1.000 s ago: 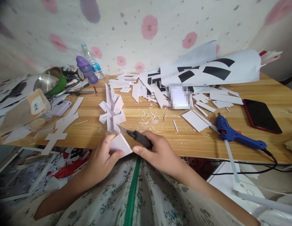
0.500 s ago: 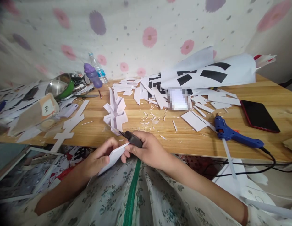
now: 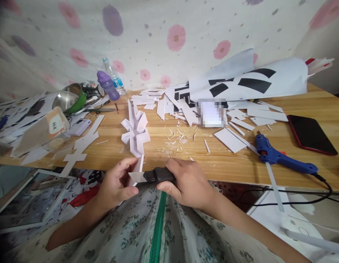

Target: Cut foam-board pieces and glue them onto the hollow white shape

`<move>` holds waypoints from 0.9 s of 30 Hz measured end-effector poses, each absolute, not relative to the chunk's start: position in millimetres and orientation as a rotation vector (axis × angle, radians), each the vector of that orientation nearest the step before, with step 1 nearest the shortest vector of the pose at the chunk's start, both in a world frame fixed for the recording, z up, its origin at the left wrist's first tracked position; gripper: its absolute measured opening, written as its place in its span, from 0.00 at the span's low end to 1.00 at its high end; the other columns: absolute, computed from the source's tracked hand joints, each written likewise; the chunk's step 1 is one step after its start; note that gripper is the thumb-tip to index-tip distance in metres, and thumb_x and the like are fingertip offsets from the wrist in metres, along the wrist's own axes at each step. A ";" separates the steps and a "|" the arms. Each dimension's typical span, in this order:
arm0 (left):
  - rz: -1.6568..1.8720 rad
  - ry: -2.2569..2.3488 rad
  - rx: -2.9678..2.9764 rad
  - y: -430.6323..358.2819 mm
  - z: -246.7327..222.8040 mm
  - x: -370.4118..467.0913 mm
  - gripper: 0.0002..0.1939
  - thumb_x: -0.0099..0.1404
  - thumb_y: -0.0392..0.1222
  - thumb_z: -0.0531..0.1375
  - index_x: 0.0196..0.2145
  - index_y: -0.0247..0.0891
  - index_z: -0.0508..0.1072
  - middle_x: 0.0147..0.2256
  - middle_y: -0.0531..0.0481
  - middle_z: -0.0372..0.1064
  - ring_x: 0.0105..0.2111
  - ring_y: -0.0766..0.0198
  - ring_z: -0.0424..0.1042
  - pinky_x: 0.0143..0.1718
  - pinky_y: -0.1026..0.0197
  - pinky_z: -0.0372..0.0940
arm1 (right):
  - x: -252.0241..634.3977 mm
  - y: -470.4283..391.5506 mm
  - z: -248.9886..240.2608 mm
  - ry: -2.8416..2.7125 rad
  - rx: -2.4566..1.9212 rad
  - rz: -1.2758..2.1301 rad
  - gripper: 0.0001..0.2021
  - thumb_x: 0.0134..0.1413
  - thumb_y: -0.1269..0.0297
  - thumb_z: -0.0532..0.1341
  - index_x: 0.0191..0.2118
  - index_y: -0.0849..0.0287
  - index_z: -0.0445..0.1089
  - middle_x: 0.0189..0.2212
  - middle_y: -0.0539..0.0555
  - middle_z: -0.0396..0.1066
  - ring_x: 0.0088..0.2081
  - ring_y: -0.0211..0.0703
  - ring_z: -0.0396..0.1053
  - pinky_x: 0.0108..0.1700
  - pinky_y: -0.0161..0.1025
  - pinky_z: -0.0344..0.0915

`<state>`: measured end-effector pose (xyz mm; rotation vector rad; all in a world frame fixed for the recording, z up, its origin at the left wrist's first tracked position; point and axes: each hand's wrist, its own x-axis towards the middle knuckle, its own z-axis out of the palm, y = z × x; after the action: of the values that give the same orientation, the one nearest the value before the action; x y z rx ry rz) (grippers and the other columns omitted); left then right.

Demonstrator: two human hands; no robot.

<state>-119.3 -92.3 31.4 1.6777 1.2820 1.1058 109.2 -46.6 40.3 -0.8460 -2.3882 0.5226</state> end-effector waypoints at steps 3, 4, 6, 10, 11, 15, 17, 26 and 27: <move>1.109 1.270 1.705 -92.4 26.3 -121.2 0.35 0.48 0.60 0.65 0.50 0.37 0.67 0.43 0.43 0.70 0.41 0.53 0.70 0.44 0.54 0.64 | 108.2 -43.8 39.1 -2.392 -0.855 0.512 0.29 0.60 0.39 0.39 0.31 0.60 0.63 0.23 0.53 0.66 0.22 0.39 0.62 0.25 0.35 0.54; 1.107 1.271 1.711 -92.4 25.4 -121.6 0.36 0.48 0.61 0.65 0.50 0.37 0.66 0.42 0.42 0.70 0.41 0.53 0.70 0.44 0.54 0.65 | 108.1 -42.7 38.3 -2.392 -0.857 0.512 0.29 0.60 0.39 0.39 0.31 0.59 0.62 0.23 0.53 0.66 0.22 0.39 0.62 0.25 0.35 0.53; 1.098 1.271 1.719 -92.2 24.7 -121.7 0.37 0.48 0.61 0.65 0.50 0.37 0.66 0.42 0.43 0.70 0.40 0.53 0.70 0.44 0.54 0.65 | 108.1 -40.6 36.4 -2.391 -0.856 0.512 0.29 0.60 0.40 0.38 0.31 0.59 0.62 0.22 0.52 0.66 0.22 0.39 0.62 0.25 0.35 0.53; 1.098 1.251 1.734 -89.8 25.6 -120.3 0.36 0.48 0.62 0.64 0.49 0.38 0.68 0.40 0.44 0.70 0.39 0.54 0.70 0.43 0.54 0.65 | 108.6 -37.6 33.6 -2.398 -0.813 0.529 0.29 0.60 0.40 0.38 0.31 0.59 0.62 0.23 0.52 0.66 0.22 0.38 0.61 0.25 0.35 0.52; 1.104 1.249 1.740 -89.1 25.7 -119.9 0.36 0.48 0.62 0.64 0.49 0.38 0.68 0.40 0.44 0.70 0.39 0.54 0.70 0.43 0.54 0.65 | 108.7 -37.0 33.1 -2.398 -0.801 0.535 0.29 0.60 0.40 0.38 0.31 0.59 0.62 0.23 0.52 0.66 0.22 0.38 0.61 0.25 0.35 0.52; 1.137 1.226 1.764 -86.8 24.0 -118.6 0.36 0.47 0.62 0.65 0.48 0.37 0.67 0.40 0.44 0.70 0.38 0.55 0.70 0.41 0.55 0.65 | 109.2 -34.1 30.7 -2.380 -0.804 0.510 0.28 0.60 0.40 0.39 0.31 0.59 0.62 0.23 0.52 0.66 0.22 0.39 0.62 0.25 0.35 0.52; 1.153 1.202 1.775 -85.9 22.8 -118.0 0.36 0.47 0.62 0.65 0.48 0.37 0.67 0.39 0.44 0.70 0.37 0.56 0.70 0.40 0.56 0.65 | 109.4 -33.0 29.4 -2.379 -0.812 0.493 0.28 0.61 0.40 0.39 0.31 0.59 0.62 0.22 0.52 0.66 0.22 0.39 0.62 0.25 0.35 0.52; 1.139 1.184 1.780 -85.2 24.3 -116.8 0.34 0.47 0.60 0.66 0.47 0.39 0.68 0.37 0.47 0.70 0.35 0.58 0.70 0.37 0.58 0.65 | 108.6 -29.8 25.6 -2.396 -0.813 0.447 0.29 0.61 0.41 0.38 0.31 0.59 0.62 0.22 0.52 0.65 0.22 0.39 0.62 0.25 0.36 0.52; 1.137 1.184 1.777 -85.5 24.6 -116.8 0.34 0.47 0.60 0.66 0.47 0.39 0.68 0.37 0.47 0.70 0.34 0.58 0.70 0.37 0.58 0.65 | 108.4 -29.4 25.3 -2.392 -0.817 0.442 0.28 0.61 0.41 0.38 0.31 0.59 0.62 0.22 0.52 0.65 0.22 0.40 0.62 0.25 0.36 0.52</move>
<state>-116.8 -85.5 24.6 1.7773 1.1841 1.1369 108.4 -29.4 25.3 -0.8171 -2.3919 0.4422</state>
